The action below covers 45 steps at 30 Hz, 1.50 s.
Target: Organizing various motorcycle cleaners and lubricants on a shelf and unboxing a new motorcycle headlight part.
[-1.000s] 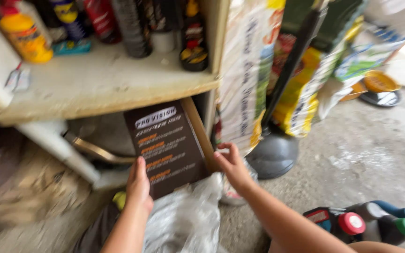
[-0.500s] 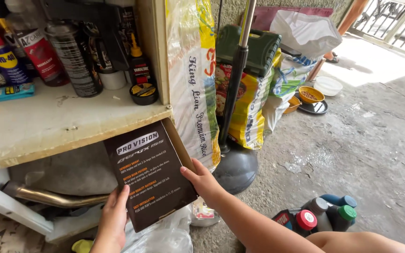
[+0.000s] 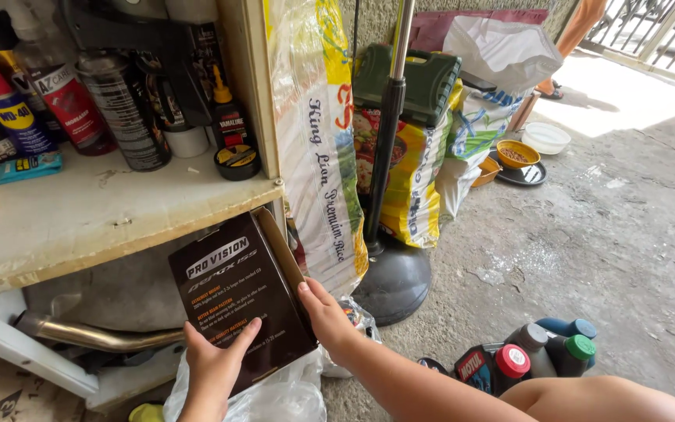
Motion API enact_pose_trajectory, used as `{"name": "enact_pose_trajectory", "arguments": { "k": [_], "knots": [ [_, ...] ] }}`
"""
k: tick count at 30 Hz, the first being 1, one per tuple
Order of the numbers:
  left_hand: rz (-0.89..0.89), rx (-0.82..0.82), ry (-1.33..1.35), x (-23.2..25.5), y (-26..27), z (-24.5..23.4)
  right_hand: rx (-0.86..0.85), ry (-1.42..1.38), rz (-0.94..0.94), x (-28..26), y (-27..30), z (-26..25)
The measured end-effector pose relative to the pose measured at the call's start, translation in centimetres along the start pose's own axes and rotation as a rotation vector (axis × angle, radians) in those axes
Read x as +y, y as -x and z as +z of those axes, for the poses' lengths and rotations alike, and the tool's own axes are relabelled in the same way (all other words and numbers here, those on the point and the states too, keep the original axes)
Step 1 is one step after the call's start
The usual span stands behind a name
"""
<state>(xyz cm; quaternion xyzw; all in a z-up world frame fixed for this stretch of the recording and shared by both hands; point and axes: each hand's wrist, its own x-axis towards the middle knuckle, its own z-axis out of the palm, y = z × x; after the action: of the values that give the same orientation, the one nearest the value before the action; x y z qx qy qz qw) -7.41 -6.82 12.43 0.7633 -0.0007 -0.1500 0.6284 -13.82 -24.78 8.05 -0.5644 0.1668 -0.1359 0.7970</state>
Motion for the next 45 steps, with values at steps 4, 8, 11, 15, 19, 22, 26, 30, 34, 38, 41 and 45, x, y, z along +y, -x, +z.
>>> {"name": "enact_pose_trajectory", "arguments": {
  "k": [4,8,11,15,19,22,26,30,34,38,41,45],
  "knots": [
    [0.037,0.132,-0.22,-4.4,-3.6,1.6,-0.014,-0.091,0.011,0.8,-0.8,-0.7],
    [0.191,0.18,-0.368,-5.2,-3.6,1.6,0.058,0.127,-0.089,4.8,-1.6,-0.4],
    [0.084,-0.07,-0.011,-3.9,-1.3,0.2,0.016,0.236,-0.11,5.4,0.4,1.1],
    [0.084,-0.245,0.198,-6.0,-2.2,-1.6,0.02,0.317,-0.027,4.6,1.3,1.0],
    [-0.031,-0.319,0.383,-9.1,-4.5,-4.6,0.074,0.233,0.007,3.8,0.2,-0.9],
    [0.102,-0.18,0.394,-14.0,-7.7,-7.2,0.116,0.165,0.059,3.8,-1.2,-3.0],
    [0.027,-0.021,0.473,-16.3,-9.0,-10.0,0.088,0.158,0.021,3.5,-2.5,-3.8],
    [-0.116,0.096,0.417,-13.8,-7.8,-10.7,0.036,0.115,-0.008,2.0,-3.6,-4.6],
    [-0.015,0.132,0.503,-16.3,-9.3,-10.5,0.115,0.138,0.133,-0.3,-5.1,-6.5],
    [-0.036,0.151,0.568,-15.9,-9.1,-10.1,0.052,0.466,0.068,0.3,-7.3,-9.8],
    [0.036,0.161,0.531,-17.7,-10.0,-9.8,0.115,0.967,-0.088,-1.8,-5.0,-6.0],
    [0.047,0.217,0.413,-17.9,-9.9,-8.7,0.369,1.822,-0.793,-1.9,-2.3,0.5]
  ]
}}
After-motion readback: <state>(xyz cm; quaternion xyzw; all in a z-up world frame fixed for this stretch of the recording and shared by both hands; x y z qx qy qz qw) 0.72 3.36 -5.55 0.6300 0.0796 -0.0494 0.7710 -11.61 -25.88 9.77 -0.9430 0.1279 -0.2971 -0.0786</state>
